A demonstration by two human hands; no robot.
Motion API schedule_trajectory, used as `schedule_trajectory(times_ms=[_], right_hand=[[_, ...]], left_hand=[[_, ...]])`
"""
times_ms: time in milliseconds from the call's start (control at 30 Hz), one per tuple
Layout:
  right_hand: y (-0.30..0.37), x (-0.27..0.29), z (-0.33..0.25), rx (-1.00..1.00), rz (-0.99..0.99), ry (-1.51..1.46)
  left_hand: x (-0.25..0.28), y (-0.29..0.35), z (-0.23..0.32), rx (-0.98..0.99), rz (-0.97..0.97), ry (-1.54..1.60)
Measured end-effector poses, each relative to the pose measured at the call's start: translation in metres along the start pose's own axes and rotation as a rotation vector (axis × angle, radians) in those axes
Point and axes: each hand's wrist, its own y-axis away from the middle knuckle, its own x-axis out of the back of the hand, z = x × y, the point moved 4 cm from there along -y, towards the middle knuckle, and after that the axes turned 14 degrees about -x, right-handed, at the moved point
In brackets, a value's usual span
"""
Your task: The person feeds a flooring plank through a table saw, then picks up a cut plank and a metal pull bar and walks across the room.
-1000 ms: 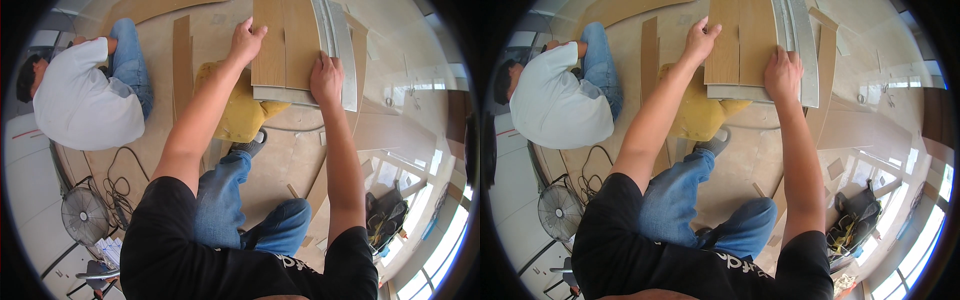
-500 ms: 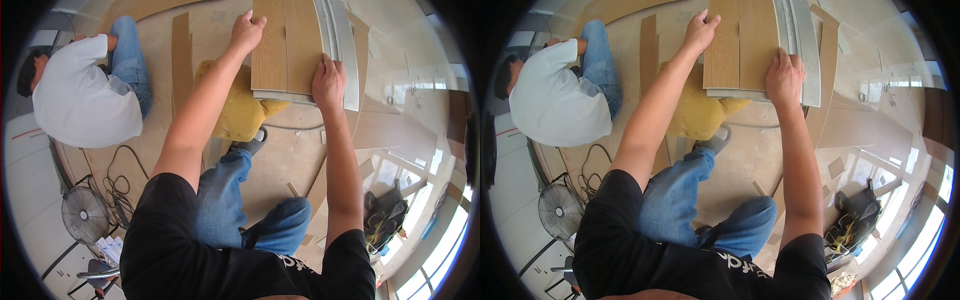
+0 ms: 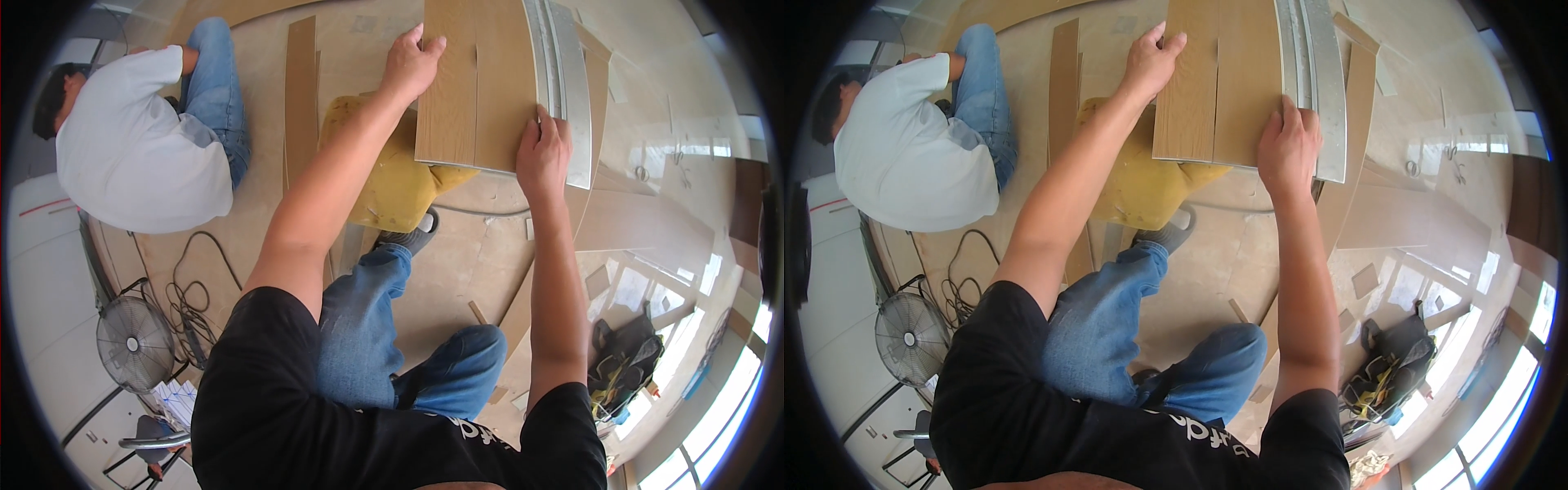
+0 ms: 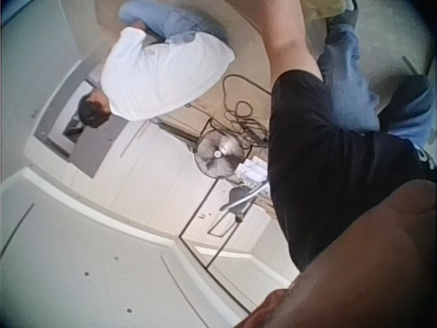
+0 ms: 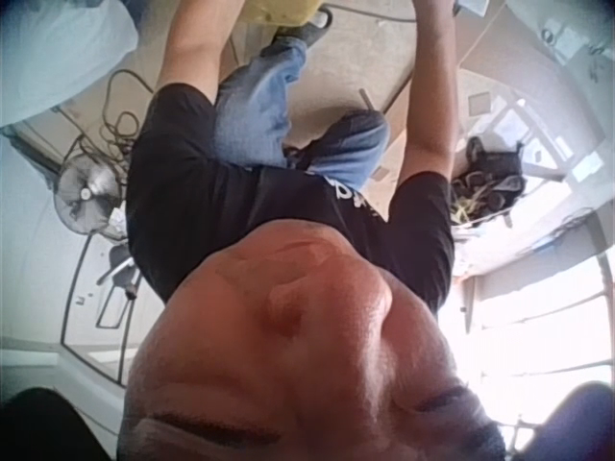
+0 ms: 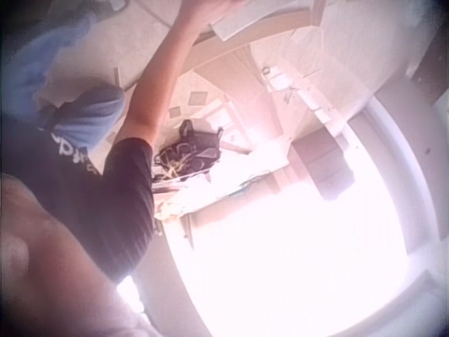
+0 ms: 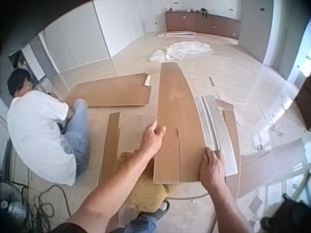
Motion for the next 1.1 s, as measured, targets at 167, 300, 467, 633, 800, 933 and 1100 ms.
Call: schedule_trajectory(times_ms=[167, 300, 467, 633, 800, 933, 1100], right_hand=[[0.010, 0.003, 0.006, 0.008, -0.006, 0.004], [0.017, 0.005, 0.004, 0.047, 0.019, 0.009], [0.029, 0.010, 0.010, 0.051, 0.010, -0.004], [0.031, 0.011, 0.006, 0.061, 0.014, 0.000], [0.033, 0.011, 0.006, 0.033, 0.000, 0.003], [0.043, 0.019, 0.002, 0.037, 0.007, -0.005], [0.053, 0.024, 0.002, 0.025, 0.030, -0.018]], left_hand=[[0.002, 0.009, 0.009, -0.001, -0.031, 0.038], [0.005, 0.018, 0.004, -0.026, -0.002, -0.012], [0.007, 0.029, 0.015, 0.021, -0.051, -0.020], [0.009, 0.018, 0.013, 0.055, -0.062, 0.161], [0.008, 0.012, 0.015, 0.058, -0.039, 0.074], [0.008, 0.019, 0.013, 0.053, -0.060, 0.041], [0.009, 0.028, 0.015, 0.045, -0.040, 0.027]])
